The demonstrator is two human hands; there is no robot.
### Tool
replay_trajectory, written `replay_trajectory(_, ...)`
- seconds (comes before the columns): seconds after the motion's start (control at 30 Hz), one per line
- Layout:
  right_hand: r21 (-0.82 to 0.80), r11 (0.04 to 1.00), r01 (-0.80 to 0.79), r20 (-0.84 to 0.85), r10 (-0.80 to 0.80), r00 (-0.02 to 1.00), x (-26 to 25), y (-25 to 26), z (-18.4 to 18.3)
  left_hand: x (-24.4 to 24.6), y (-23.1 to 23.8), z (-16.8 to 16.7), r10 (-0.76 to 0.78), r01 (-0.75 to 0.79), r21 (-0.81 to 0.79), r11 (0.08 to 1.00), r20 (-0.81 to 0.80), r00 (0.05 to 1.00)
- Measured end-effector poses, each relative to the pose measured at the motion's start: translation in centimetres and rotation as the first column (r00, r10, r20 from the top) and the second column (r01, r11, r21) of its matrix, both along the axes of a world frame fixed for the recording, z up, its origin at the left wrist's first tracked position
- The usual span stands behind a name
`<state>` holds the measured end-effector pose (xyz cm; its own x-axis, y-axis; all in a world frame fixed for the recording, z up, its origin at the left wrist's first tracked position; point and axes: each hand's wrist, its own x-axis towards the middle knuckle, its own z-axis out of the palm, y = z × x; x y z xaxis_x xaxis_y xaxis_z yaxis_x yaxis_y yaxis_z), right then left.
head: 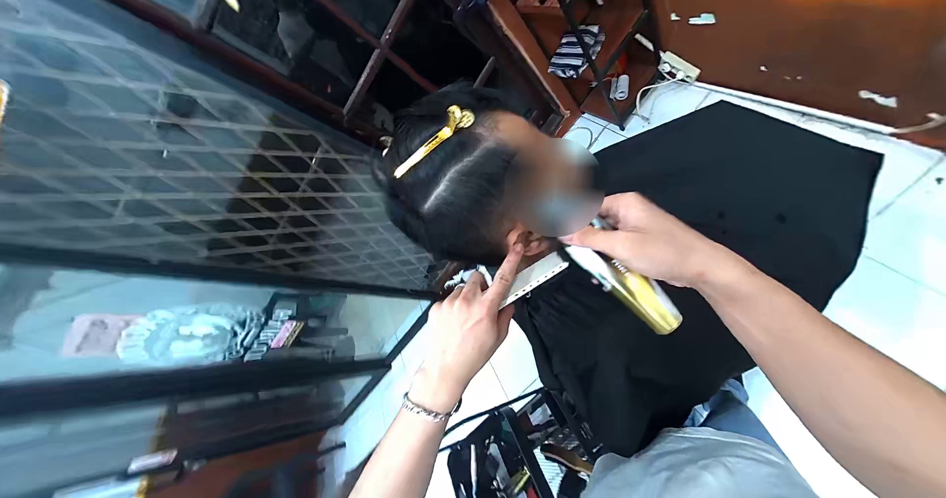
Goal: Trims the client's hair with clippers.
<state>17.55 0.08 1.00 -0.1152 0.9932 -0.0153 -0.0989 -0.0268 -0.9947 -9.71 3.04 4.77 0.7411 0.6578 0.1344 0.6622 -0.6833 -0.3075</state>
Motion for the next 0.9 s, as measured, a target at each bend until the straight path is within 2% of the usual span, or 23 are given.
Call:
replay_trajectory(0.07,0.188,0.973,0.138,-0.164,-0.107,0.981,-0.2,-1.5,-0.3,-0.4,-1.1,-0.4,-0.016,0.030,-0.132,0.991,0.100,0.995)
replay_trajectory(0.1,0.225,0.962,0.154,-0.280,-0.087,0.956,-0.1,-2.4,-0.3,-0.8,-1.7,-0.9,-0.014,0.050,-0.184,0.982,0.194,0.981)
replay_trajectory(0.17,0.196,0.980,0.038,-0.450,0.056,0.891,0.4,-4.6,-1.2,-2.0,-3.5,-2.8,0.087,0.024,-0.240,0.970,0.440,0.894)
replay_trajectory(0.2,0.159,0.986,-0.040,-0.484,0.113,0.868,0.3,-5.7,-1.5,-2.8,-4.8,-4.1,0.178,-0.005,-0.282,0.959,0.592,0.786)
replay_trajectory(0.23,0.089,0.990,-0.111,-0.499,0.141,0.855,-0.1,-7.1,-1.6,-3.4,-6.4,-5.7,0.277,-0.023,-0.333,0.943,0.740,0.614)
replay_trajectory(0.27,0.042,0.981,-0.190,-0.507,0.185,0.842,-0.6,-8.4,-2.0,-3.6,-8.3,-7.0,0.363,-0.020,-0.389,0.921,0.840,0.403)
replay_trajectory(0.3,0.013,0.963,-0.271,-0.504,0.240,0.830,-1.6,-9.7,-2.4,-3.5,-10.1,-8.0,0.404,0.009,-0.414,0.910,0.892,0.203)
replay_trajectory(0.33,-0.017,0.940,-0.342,-0.514,0.285,0.809,-3.4,-10.9,-3.0,-3.3,-11.8,-8.8,0.410,0.056,-0.413,0.909,0.911,0.048)
replay_trajectory(0.37,-0.028,0.906,-0.421,-0.534,0.342,0.773,-5.3,-12.0,-4.0,-3.1,-13.5,-9.4,0.413,0.110,-0.405,0.908,0.909,-0.055)
replay_trajectory(0.4,-0.064,0.863,-0.501,-0.594,0.371,0.714,-7.5,-12.9,-5.2,-3.1,-15.0,-10.0,0.419,0.159,-0.400,0.903,0.900,-0.118)
replay_trajectory(0.47,-0.173,0.715,-0.678,-0.781,0.319,0.536,-11.6,-13.8,-7.8,-3.9,-17.3,-12.0,0.437,0.192,-0.409,0.892,0.889,-0.135)
replay_trajectory(0.53,-0.228,0.452,-0.863,-0.920,0.189,0.342,-15.1,-13.5,-10.1,-5.8,-19.2,-15.0,0.462,0.125,-0.449,0.885,0.879,-0.115)
replay_trajectory(0.6,-0.207,0.251,-0.945,-0.970,0.073,0.232,-18.2,-13.0,-12.7,-8.4,-21.5,-18.1,0.466,-0.071,-0.468,0.881,0.884,-0.036)
replay_trajectory(0.63,-0.226,0.180,-0.957,-0.969,0.061,0.240,-19.7,-13.0,-13.9,-9.7,-22.8,-19.5,0.466,-0.239,-0.450,0.861,0.884,0.015)
replay_trajectory(0.67,-0.275,0.115,-0.955,-0.954,0.091,0.285,-21.0,-13.1,-14.8,-10.7,-24.0,-20.8,0.476,-0.426,-0.424,0.799,0.879,0.019)
replay_trajectory(0.7,-0.335,0.052,-0.941,-0.928,0.153,0.339,-22.4,-13.3,-15.5,-11.8,-25.0,-22.0,0.510,-0.583,-0.427,0.692,0.860,-0.023)
replay_trajectory(0.73,-0.393,-0.004,-0.919,-0.894,0.233,0.382,-23.8,-13.7,-16.0,-13.3,-25.8,-22.9,0.584,-0.677,-0.485,0.554,0.806,-0.100)
replay_trajectory(0.77,-0.459,-0.036,-0.888,-0.846,0.325,0.424,-25.2,-14.2,-16.4,-15.0,-26.5,-23.5,0.678,-0.689,-0.609,0.393,0.698,-0.230)
replay_trajectory(0.83,-0.588,-0.006,-0.809,-0.700,0.505,0.505,-27.7,-15.3,-16.4,-19.3,-27.4,-25.3,0.750,-0.512,-0.857,0.052,0.372,-0.547)
replay_trajectory(0.87,-0.624,0.025,-0.781,-0.632,0.572,0.523,-28.7,-15.9,-16.3,-21.8,-27.9,-26.9,0.712,-0.446,-0.891,-0.082,0.261,-0.652)
replay_trajectory(0.9,-0.646,0.044,-0.762,-0.585,0.612,0.532,-29.5,-16.3,-16.0,-24.2,-28.6,-28.5,0.675,-0.395,-0.900,-0.184,0.176,-0.717)
